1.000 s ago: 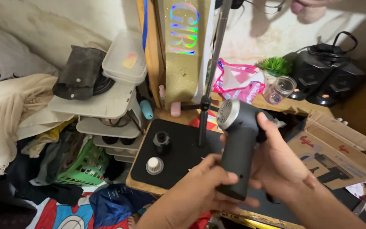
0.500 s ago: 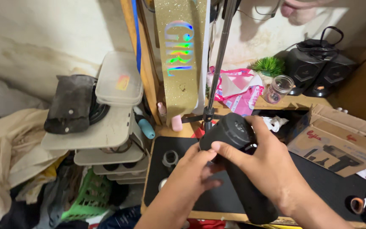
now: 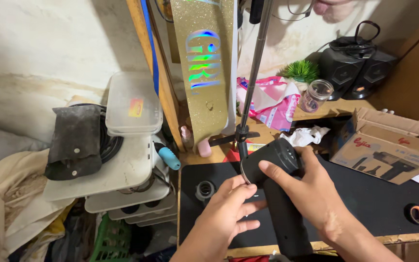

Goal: The person disassembles a hair dryer at a cluttered desk, twisting off the rear cover and removing the round filter. They handle and reposition the filter, reattach the cover, then pick up and attach nozzle and comb attachments to the dryer.

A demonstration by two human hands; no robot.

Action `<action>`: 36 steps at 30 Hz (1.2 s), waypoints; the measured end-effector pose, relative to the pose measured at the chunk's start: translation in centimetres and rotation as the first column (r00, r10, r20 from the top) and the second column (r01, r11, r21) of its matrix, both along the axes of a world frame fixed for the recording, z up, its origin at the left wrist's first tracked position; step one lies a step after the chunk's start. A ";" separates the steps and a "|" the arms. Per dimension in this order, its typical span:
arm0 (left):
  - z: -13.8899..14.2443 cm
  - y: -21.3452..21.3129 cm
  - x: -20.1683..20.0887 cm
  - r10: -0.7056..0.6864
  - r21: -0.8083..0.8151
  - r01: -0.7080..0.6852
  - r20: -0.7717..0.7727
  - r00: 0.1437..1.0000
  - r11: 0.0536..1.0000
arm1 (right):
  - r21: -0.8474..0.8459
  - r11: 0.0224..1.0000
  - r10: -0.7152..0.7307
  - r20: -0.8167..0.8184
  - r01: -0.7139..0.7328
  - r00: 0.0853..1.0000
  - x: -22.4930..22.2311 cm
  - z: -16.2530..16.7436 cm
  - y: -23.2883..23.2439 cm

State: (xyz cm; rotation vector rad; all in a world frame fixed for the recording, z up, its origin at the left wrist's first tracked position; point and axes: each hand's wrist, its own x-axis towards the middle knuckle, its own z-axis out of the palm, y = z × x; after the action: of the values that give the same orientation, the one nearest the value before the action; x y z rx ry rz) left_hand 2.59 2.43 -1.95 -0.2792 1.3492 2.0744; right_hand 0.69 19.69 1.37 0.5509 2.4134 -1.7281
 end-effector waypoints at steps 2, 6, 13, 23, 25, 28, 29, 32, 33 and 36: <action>-0.2 0.0 -0.1 0.003 -0.029 -0.003 0.010 1.000 1.000 | 0.010 0.994 -0.105 0.094 0.105 0.990 -0.2 0.0 -0.1; -0.3 0.3 -0.6 -0.006 -0.123 -0.003 -0.071 0.997 0.992 | -0.250 0.935 -0.170 0.308 0.252 0.936 -0.6 -0.2 1.0; -1.4 3.9 1.3 -0.167 -0.296 0.024 -0.470 0.867 0.955 | -0.580 0.711 0.054 0.609 0.398 0.792 -1.2 -5.8 5.8; -3.2 9.6 3.0 -0.128 -0.538 -0.162 -0.460 0.878 0.827 | -0.676 0.539 0.173 0.673 0.502 0.720 -1.8 -10.3 9.0; -2.7 10.1 3.1 -0.007 -0.519 -0.225 -0.407 0.913 0.824 | -0.626 0.611 0.120 0.678 0.484 0.725 -1.9 -8.7 9.0; -1.6 11.0 2.9 0.155 -0.499 -0.321 -0.345 0.926 0.805 | -0.547 0.713 0.058 0.669 0.438 0.741 -2.4 -5.6 8.4; -1.2 11.2 2.8 0.204 -0.492 -0.351 -0.329 0.922 0.796 | -0.556 0.727 0.057 0.632 0.402 0.773 -2.4 -4.6 8.1; -0.1 11.6 2.7 0.222 -0.586 -0.263 -0.142 0.965 0.767 | -0.533 0.759 0.048 0.619 0.374 0.784 -2.2 -1.7 7.5; 0.1 11.9 2.8 0.216 -0.596 -0.256 -0.138 0.966 0.762 | -0.517 0.768 0.045 0.631 0.377 0.775 -2.0 -0.9 7.4; 0.2 12.7 3.1 0.211 -0.573 -0.240 -0.117 0.970 0.784 | -0.485 0.831 -0.003 0.487 0.273 0.874 -2.1 0.6 7.0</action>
State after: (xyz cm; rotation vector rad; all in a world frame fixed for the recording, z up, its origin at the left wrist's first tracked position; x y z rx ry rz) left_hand 5.72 15.12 -1.76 -0.6874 2.0573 1.7921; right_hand -1.38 26.73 1.99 0.9444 1.4924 -1.9377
